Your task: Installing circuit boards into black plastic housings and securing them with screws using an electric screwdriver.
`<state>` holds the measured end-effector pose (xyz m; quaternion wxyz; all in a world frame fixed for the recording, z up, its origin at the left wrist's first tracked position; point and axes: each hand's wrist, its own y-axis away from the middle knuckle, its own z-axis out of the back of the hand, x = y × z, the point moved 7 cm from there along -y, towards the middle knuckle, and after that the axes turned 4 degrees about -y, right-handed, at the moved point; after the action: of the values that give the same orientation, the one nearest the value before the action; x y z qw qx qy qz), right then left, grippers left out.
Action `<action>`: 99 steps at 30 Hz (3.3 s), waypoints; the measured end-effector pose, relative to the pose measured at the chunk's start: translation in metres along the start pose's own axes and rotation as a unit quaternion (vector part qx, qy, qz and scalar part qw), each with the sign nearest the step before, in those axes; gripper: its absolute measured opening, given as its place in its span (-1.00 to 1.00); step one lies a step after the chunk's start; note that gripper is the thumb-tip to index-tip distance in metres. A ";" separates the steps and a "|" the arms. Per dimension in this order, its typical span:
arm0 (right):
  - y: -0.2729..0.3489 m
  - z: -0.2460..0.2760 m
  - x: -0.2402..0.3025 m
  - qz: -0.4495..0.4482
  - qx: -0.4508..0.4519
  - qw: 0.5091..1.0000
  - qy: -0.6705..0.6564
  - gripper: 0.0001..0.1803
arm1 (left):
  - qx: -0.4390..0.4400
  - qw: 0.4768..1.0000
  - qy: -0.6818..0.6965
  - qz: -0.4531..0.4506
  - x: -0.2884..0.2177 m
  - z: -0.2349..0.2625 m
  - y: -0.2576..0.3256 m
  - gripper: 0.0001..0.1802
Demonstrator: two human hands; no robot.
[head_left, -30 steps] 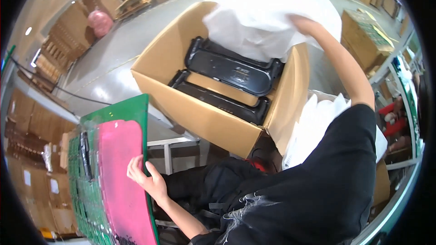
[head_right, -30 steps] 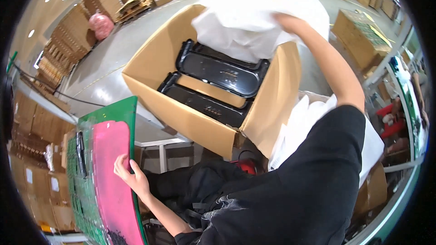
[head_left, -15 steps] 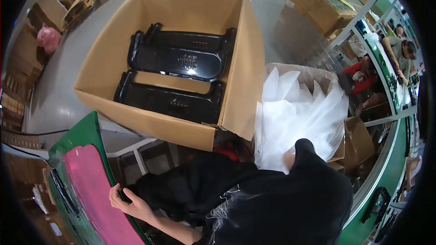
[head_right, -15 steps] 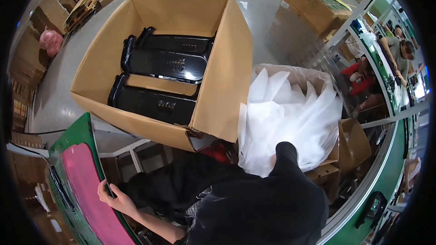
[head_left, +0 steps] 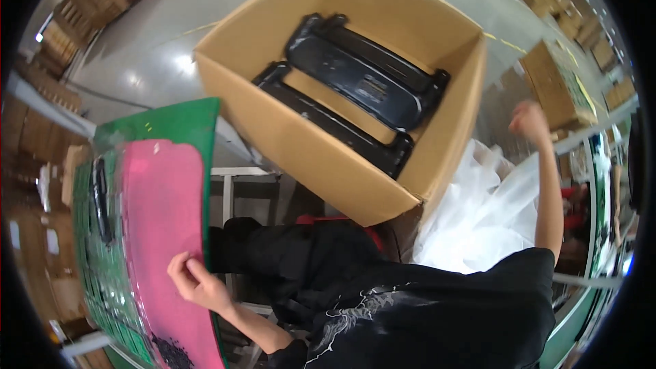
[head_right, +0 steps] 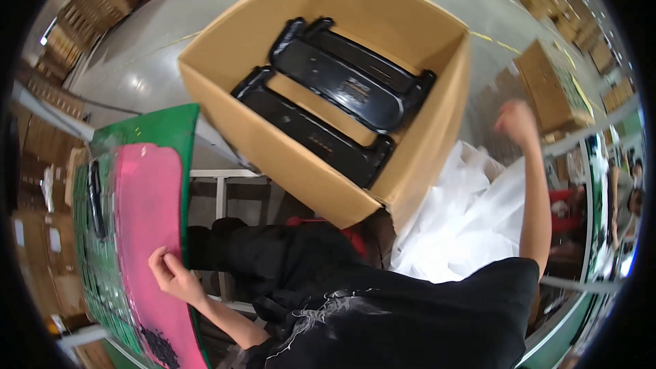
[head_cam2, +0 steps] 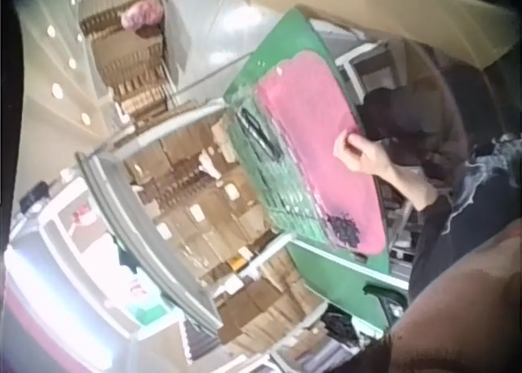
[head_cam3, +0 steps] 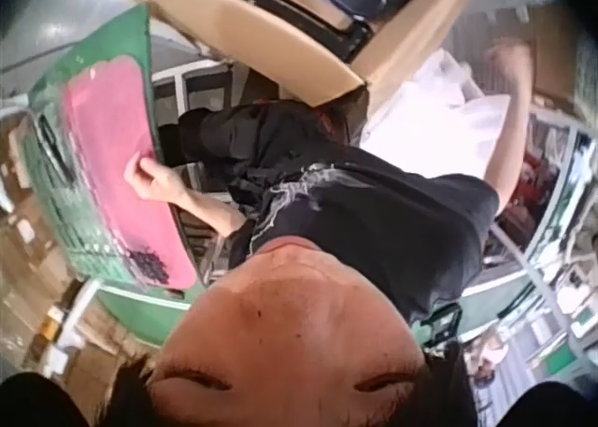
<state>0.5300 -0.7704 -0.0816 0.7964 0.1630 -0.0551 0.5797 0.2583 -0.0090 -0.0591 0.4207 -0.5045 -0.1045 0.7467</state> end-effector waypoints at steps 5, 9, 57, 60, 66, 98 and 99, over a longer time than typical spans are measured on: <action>-0.037 0.033 0.262 0.293 -0.084 0.894 -0.328 -0.65 | 0.042 0.997 -0.057 -0.040 -0.028 -0.015 0.007 -0.85; -0.013 -0.138 0.416 0.407 0.099 0.901 0.113 -0.64 | 0.019 0.998 -0.045 -0.034 -0.033 0.007 0.020 -0.83; 0.143 -0.071 0.451 0.176 0.298 0.802 -0.487 -0.67 | 0.047 0.966 0.254 -0.034 -0.045 0.037 0.055 -0.79; 0.202 -0.097 0.494 0.250 0.395 0.774 -0.426 -0.80 | 0.054 0.970 0.238 -0.010 -0.048 0.074 0.050 -0.61; 0.307 -0.181 0.522 0.223 0.626 0.700 -0.259 -0.79 | 0.174 0.983 -0.063 0.019 -0.023 0.126 0.051 -0.90; 0.658 -0.312 0.860 0.917 -0.050 0.375 -0.123 -0.55 | 0.013 0.932 -0.346 -0.105 0.044 0.193 -0.009 -0.79; 0.650 -0.293 0.852 0.911 -0.086 0.352 -0.196 -0.65 | -0.013 0.931 -0.351 -0.101 0.041 0.195 -0.013 -0.80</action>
<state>0.1626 0.2748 0.0061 -0.2444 0.0522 -0.3736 0.8933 0.0952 0.0814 0.0132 0.4242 -0.2027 -0.3053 0.8281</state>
